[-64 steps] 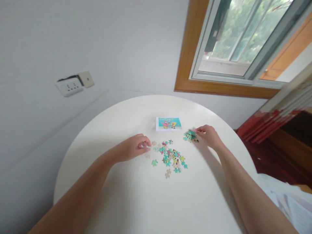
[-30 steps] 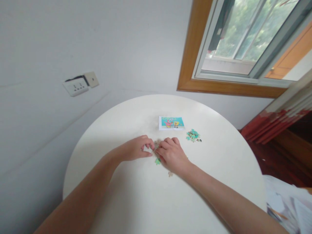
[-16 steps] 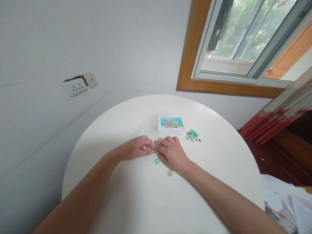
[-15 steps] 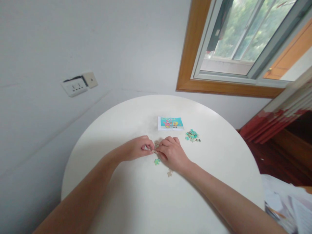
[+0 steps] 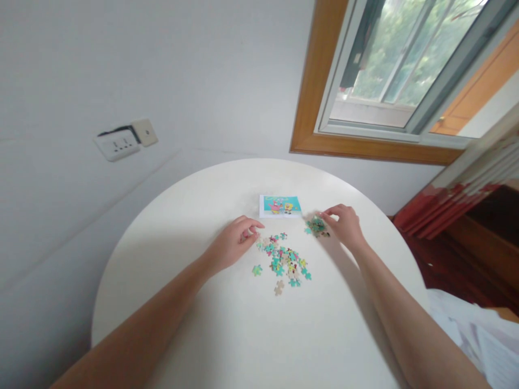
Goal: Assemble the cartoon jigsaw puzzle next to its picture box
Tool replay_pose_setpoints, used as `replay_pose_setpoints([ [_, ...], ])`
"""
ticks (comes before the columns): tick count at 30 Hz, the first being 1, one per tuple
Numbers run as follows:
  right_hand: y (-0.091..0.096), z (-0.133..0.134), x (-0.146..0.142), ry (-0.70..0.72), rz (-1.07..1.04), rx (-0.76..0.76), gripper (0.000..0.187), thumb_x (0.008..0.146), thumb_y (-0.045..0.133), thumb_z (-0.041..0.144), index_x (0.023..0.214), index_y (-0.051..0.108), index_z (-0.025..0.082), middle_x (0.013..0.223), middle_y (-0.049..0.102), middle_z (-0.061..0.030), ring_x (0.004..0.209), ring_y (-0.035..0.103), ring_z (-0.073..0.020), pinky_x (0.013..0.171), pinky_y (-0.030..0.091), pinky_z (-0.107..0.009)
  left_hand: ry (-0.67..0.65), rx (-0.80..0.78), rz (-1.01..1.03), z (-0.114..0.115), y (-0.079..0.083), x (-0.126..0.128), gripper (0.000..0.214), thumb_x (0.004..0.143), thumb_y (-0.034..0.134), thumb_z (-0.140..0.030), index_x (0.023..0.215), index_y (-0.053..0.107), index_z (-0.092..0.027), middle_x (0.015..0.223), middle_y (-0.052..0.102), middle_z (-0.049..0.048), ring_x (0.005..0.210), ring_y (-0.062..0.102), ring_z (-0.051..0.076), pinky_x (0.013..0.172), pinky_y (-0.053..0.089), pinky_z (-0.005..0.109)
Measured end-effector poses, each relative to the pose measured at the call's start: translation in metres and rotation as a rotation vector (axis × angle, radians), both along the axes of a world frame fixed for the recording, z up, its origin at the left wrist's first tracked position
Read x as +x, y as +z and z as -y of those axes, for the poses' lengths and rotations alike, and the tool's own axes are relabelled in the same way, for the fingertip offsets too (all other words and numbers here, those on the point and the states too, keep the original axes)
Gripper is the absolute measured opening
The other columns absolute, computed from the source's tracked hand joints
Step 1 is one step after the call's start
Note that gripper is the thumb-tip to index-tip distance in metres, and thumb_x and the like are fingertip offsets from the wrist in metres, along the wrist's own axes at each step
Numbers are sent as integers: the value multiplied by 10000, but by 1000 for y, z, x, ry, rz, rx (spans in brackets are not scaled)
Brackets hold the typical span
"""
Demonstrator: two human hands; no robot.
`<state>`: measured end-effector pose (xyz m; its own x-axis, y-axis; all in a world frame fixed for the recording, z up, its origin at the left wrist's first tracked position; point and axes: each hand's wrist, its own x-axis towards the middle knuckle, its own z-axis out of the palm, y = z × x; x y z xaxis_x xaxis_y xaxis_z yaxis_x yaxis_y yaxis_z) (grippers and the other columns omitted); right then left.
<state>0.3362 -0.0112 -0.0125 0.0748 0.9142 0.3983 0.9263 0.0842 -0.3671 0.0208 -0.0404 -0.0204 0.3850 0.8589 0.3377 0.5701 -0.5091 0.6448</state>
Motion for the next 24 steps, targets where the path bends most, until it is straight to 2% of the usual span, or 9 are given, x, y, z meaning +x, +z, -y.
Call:
replay_pose_setpoints([
  [3,-6,-5,13,-41,55,-89,327,821,563,505,753,732,234,931,680,-81,950,553,-280,730,366,-356,28,18,10,-5,-7,-2,225,863,497,-263,1024,633,-184,868,546,26,685,511,120,674,452,247],
  [5,-7,-4,14,-56,95,-97,322,807,576,519,743,721,239,933,669,-85,961,541,-297,723,365,-367,32,20,6,-7,-10,-3,225,862,502,-259,1031,632,-188,874,550,26,696,521,124,691,461,257],
  [9,-3,-2,10,-27,72,67,277,834,568,468,808,674,212,919,641,-96,912,536,-267,757,380,-377,38,24,-22,-7,-12,-4,222,855,504,-231,1026,638,-187,900,558,36,730,548,135,706,469,266],
  [11,0,2,1,96,31,147,245,866,543,415,849,655,199,901,638,-94,886,539,-241,787,385,-369,30,24,-57,-7,-12,-5,216,847,508,-207,1010,648,-189,920,562,41,732,556,134,709,471,268],
  [13,2,9,-15,303,19,147,206,893,515,344,886,656,193,902,649,-86,880,545,-220,811,385,-354,4,22,-96,-6,-12,-6,219,848,513,-202,1010,659,-188,934,561,45,713,555,128,710,471,270],
  [15,3,20,-38,561,46,53,192,909,493,261,934,672,197,911,664,-70,880,553,-194,821,385,-331,-36,27,-126,-5,-13,-7,223,853,520,-211,1016,670,-187,941,554,50,723,553,128,724,473,271],
  [17,2,33,-62,737,119,-36,224,915,483,221,1007,688,232,915,667,-54,903,548,-188,822,374,-329,-67,28,-142,-4,-13,-9,227,847,534,-212,1021,678,-194,951,545,53,776,557,140,756,476,273],
  [20,1,47,-88,732,210,-95,251,912,517,272,1108,672,253,954,643,-64,943,519,-207,795,354,-343,-89,20,-158,-4,-12,-11,233,836,552,-211,1031,680,-210,960,535,49,849,555,159,815,474,288],
  [24,0,54,-99,644,235,-117,248,888,569,296,1108,671,250,992,614,-73,967,491,-220,784,335,-350,-125,-8,-171,-2,-8,-13,214,842,547,-212,1016,671,-211,978,526,47,868,556,162,832,476,296],
])
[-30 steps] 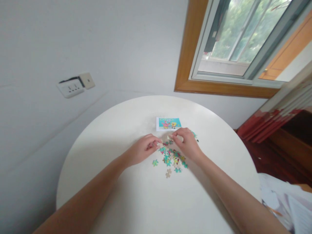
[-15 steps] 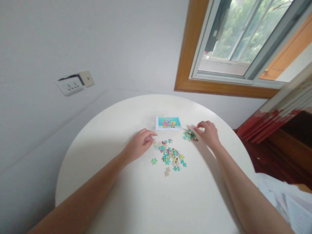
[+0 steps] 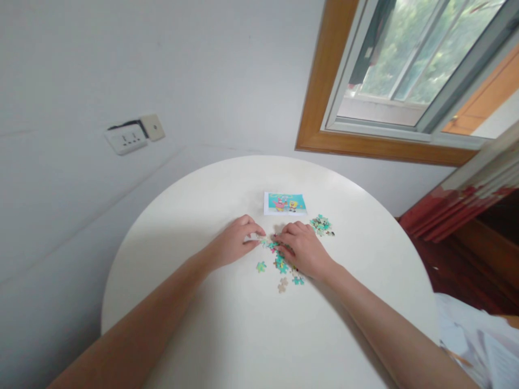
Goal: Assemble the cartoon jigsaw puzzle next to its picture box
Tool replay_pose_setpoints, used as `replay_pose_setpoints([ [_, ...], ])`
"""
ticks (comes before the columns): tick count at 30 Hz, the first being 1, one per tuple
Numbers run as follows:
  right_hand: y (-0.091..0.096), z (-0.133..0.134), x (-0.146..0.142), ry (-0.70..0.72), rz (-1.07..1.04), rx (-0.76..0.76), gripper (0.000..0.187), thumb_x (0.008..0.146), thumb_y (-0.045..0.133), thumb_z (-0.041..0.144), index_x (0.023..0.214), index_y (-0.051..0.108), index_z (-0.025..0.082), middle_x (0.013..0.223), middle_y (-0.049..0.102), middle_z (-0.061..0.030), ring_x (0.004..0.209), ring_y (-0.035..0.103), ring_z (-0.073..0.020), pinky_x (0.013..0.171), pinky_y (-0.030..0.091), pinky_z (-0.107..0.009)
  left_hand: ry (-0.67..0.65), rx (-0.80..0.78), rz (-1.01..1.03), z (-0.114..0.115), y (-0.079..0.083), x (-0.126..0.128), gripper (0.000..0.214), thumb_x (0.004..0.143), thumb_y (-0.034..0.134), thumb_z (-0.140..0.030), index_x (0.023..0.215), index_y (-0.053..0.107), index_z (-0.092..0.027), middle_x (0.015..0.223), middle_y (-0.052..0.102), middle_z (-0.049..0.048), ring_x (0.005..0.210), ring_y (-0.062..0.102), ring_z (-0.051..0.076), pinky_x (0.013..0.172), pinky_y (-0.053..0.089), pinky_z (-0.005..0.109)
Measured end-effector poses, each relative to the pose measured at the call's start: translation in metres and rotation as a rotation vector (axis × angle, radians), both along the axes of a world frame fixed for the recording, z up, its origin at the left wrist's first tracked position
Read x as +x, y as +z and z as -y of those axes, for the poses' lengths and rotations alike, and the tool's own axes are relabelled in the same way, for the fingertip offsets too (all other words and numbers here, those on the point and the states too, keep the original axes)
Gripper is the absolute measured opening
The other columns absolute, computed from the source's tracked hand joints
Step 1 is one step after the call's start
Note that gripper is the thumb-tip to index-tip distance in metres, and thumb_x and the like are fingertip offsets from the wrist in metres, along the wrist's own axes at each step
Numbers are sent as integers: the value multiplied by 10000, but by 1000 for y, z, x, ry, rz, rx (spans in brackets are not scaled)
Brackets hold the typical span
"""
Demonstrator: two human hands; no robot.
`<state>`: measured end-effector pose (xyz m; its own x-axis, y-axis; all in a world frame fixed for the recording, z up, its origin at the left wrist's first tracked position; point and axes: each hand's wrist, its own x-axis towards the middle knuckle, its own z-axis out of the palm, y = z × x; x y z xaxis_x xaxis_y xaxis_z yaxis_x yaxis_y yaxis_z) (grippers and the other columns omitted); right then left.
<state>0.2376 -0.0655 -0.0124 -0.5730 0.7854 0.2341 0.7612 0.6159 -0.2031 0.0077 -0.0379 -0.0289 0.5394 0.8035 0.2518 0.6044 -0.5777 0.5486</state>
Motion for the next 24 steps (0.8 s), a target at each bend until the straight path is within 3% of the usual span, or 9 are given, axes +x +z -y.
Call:
replay_pose_setpoints([
  [9,-3,1,-19,-37,-40,13,256,883,573,366,1092,669,252,1039,583,-75,1002,461,-230,824,321,-370,-34,-34,9,1,2,0,148,815,558,-185,944,631,-191,975,532,41,860,556,155,795,483,284],
  [13,-4,-1,-29,-53,-45,9,231,858,610,327,1068,668,248,1067,569,-74,1024,445,-236,828,323,-368,-4,-62,46,-1,1,-4,227,757,589,-167,982,565,-174,997,538,46,801,554,147,758,500,297],
  [24,-9,-12,-27,-61,-234,-164,170,782,698,338,907,668,228,1027,557,-49,1009,434,-222,857,314,-358,102,-46,83,-5,-8,-4,253,771,537,-164,1019,583,-144,967,544,64,731,572,149,729,506,324],
])
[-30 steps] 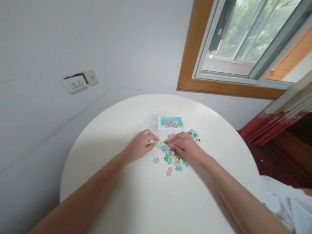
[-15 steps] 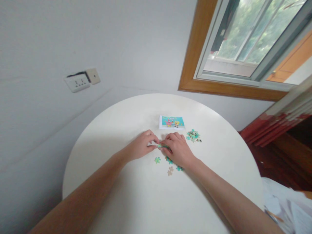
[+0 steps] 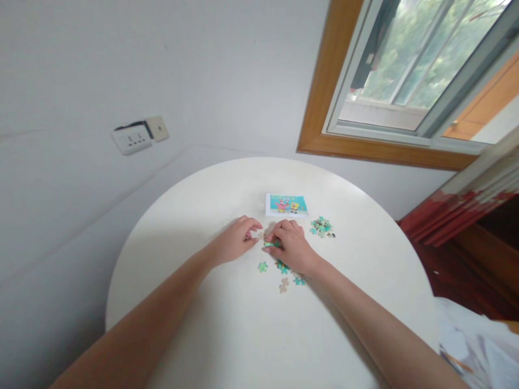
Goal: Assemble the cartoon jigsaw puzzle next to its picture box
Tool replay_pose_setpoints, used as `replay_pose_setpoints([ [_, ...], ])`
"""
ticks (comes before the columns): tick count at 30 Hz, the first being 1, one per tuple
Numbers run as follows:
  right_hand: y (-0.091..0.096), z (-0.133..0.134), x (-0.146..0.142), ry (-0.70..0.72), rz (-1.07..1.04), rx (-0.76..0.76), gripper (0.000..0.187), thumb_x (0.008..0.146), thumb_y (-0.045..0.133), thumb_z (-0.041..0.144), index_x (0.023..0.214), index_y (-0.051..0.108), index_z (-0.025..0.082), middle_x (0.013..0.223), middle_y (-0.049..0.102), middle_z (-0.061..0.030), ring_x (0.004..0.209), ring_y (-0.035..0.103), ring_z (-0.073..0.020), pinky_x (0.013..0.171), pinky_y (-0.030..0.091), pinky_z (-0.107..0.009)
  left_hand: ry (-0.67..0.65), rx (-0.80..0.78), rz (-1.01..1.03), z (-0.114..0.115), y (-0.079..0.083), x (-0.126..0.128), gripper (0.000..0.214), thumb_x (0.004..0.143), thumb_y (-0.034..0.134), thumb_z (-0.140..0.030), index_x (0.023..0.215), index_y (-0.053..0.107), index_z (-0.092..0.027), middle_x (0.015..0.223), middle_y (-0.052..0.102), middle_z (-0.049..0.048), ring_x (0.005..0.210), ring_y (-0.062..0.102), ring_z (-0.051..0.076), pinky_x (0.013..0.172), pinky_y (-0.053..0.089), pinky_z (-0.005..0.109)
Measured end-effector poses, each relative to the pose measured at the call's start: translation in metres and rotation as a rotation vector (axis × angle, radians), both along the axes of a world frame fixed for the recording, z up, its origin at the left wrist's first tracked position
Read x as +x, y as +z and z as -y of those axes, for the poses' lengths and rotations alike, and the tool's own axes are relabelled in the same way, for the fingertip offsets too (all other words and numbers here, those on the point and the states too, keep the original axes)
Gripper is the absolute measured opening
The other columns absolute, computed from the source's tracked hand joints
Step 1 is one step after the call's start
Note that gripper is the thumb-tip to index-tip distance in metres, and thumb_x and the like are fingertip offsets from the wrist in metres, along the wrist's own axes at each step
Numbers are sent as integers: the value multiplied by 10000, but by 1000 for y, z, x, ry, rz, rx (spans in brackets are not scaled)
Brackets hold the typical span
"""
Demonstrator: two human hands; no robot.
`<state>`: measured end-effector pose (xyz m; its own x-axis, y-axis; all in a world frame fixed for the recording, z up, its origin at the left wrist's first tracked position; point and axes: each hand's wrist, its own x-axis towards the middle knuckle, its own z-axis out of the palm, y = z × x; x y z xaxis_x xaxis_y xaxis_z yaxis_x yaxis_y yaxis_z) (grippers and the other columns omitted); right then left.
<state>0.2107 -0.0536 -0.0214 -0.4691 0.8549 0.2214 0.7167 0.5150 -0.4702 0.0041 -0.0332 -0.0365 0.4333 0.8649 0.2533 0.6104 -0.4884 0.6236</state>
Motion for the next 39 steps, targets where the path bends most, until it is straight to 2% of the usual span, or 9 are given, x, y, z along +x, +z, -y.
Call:
replay_pose_setpoints([
  [5,3,4,-1,32,-28,-12,174,764,715,344,885,655,234,981,590,-32,987,455,-212,836,307,-344,21,39,14,1,-2,8,230,794,518,-142,1002,612,-168,957,556,53,715,574,138,746,502,311],
  [8,5,7,-2,65,-35,-1,132,770,702,275,883,645,240,931,636,-6,972,482,-203,831,296,-342,28,56,4,2,-1,11,197,799,539,-158,976,624,-171,949,564,54,725,577,145,735,500,304],
  [16,4,8,-2,60,-125,-12,126,795,655,222,892,716,273,848,694,16,854,563,-160,835,355,-314,12,76,-21,2,-2,11,222,795,531,-142,996,618,-179,988,567,68,897,578,181,751,505,289],
  [22,2,8,2,20,-151,-10,175,812,613,229,872,760,303,757,707,26,792,586,-152,811,401,-281,24,77,-36,1,-4,11,207,813,539,-170,1005,615,-187,975,560,50,733,566,131,723,500,280],
  [29,3,12,3,12,-168,-41,303,769,599,144,948,748,337,785,712,28,809,584,-163,813,425,-300,11,90,-55,1,-3,10,218,812,538,-164,1014,618,-187,979,563,56,773,572,151,724,502,282],
  [33,4,12,2,-9,-253,-115,237,762,605,169,888,751,306,840,726,23,830,605,-168,827,440,-314,-2,89,-81,3,1,11,212,826,535,-164,1022,615,-173,988,562,69,790,571,155,743,494,288],
  [35,6,9,6,-39,-349,-188,189,778,595,214,880,745,267,822,723,10,781,618,-157,780,459,-297,-15,86,-90,4,2,11,218,830,535,-165,1033,612,-173,989,561,70,799,572,158,753,492,291],
  [37,11,3,19,-114,-439,-236,176,778,599,278,877,731,220,780,714,-8,722,617,-150,717,464,-282,-21,78,-95,5,3,10,230,840,531,-176,1057,608,-171,999,555,73,779,571,154,762,490,299],
  [39,18,-6,41,-192,-490,-220,204,753,615,325,861,711,182,764,707,-27,702,608,-149,694,457,-278,-19,69,-93,5,4,10,247,848,528,-188,1082,604,-163,1011,550,78,756,570,150,768,488,310],
])
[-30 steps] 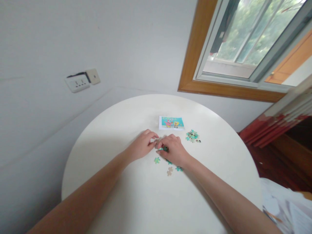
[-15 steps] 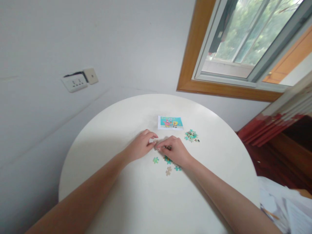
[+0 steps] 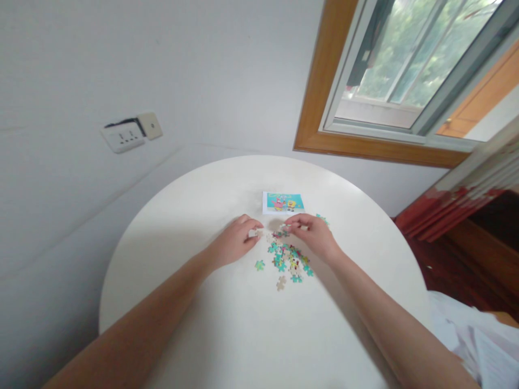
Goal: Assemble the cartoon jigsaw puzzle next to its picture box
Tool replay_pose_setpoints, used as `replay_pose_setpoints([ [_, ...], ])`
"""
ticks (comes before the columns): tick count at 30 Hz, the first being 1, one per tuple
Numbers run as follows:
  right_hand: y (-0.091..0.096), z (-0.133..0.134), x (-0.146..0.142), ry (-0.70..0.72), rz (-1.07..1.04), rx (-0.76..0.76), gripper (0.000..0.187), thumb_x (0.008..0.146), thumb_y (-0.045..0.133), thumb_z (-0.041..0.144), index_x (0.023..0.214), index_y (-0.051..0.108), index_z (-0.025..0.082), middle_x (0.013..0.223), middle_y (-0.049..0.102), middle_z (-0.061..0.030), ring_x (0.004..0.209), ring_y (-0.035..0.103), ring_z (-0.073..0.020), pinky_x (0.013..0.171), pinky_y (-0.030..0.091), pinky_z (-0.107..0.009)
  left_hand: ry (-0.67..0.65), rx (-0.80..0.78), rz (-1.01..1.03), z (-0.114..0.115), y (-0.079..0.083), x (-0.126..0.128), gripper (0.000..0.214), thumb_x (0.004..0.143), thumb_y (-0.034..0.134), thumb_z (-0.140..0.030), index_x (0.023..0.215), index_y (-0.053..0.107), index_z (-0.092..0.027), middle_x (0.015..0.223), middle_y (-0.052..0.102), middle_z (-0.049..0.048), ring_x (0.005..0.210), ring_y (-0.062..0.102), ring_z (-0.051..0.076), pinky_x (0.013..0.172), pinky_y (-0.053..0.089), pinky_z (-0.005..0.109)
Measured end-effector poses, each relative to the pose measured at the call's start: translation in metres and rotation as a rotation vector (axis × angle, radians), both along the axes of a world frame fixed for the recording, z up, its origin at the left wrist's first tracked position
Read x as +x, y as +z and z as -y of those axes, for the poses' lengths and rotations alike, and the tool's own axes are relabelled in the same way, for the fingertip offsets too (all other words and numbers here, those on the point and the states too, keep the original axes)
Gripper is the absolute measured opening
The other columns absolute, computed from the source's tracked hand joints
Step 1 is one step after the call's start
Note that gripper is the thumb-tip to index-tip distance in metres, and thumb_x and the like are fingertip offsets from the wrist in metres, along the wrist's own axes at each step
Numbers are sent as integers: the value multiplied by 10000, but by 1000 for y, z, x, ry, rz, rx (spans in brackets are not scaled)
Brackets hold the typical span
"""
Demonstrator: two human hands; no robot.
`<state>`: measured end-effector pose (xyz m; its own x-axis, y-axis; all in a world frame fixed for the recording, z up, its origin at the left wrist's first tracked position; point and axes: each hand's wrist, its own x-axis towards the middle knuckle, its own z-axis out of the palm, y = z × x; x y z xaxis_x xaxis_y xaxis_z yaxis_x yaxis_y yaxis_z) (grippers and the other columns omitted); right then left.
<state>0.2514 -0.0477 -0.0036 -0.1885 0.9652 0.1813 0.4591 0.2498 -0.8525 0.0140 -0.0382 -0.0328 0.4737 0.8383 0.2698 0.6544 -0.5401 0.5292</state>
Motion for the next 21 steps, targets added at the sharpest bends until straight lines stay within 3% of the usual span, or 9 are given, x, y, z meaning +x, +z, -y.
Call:
replay_pose_setpoints([
  [5,12,-21,78,-151,218,-8,230,714,620,380,781,699,174,713,695,-42,667,596,-162,632,430,-272,1,5,15,1,-1,0,231,858,525,-202,1070,611,-171,1017,549,78,767,573,151,779,486,310],
  [10,-1,-30,123,-159,345,-126,196,694,624,367,774,671,195,737,720,-32,696,628,-180,610,414,-262,-9,31,3,1,-1,1,211,872,509,-203,1049,621,-178,998,546,71,809,569,160,783,483,299],
  [13,-8,-31,129,-156,439,-169,151,690,626,328,763,641,196,714,705,-24,652,612,-169,572,389,-254,-39,43,8,3,3,3,209,887,496,-208,1041,634,-184,987,538,65,841,562,165,793,474,294],
  [17,-2,-31,124,-257,654,20,117,711,626,306,712,667,196,737,671,-35,653,566,-162,584,369,-262,-166,52,14,8,10,7,250,900,499,-210,1101,647,-232,994,520,50,903,549,163,845,449,284],
  [21,14,-20,98,-102,569,209,115,772,584,231,780,689,188,779,659,-43,712,570,-157,671,412,-272,-251,47,-32,13,13,11,315,896,520,-204,1185,623,-274,1053,503,49,975,528,169,909,419,293],
])
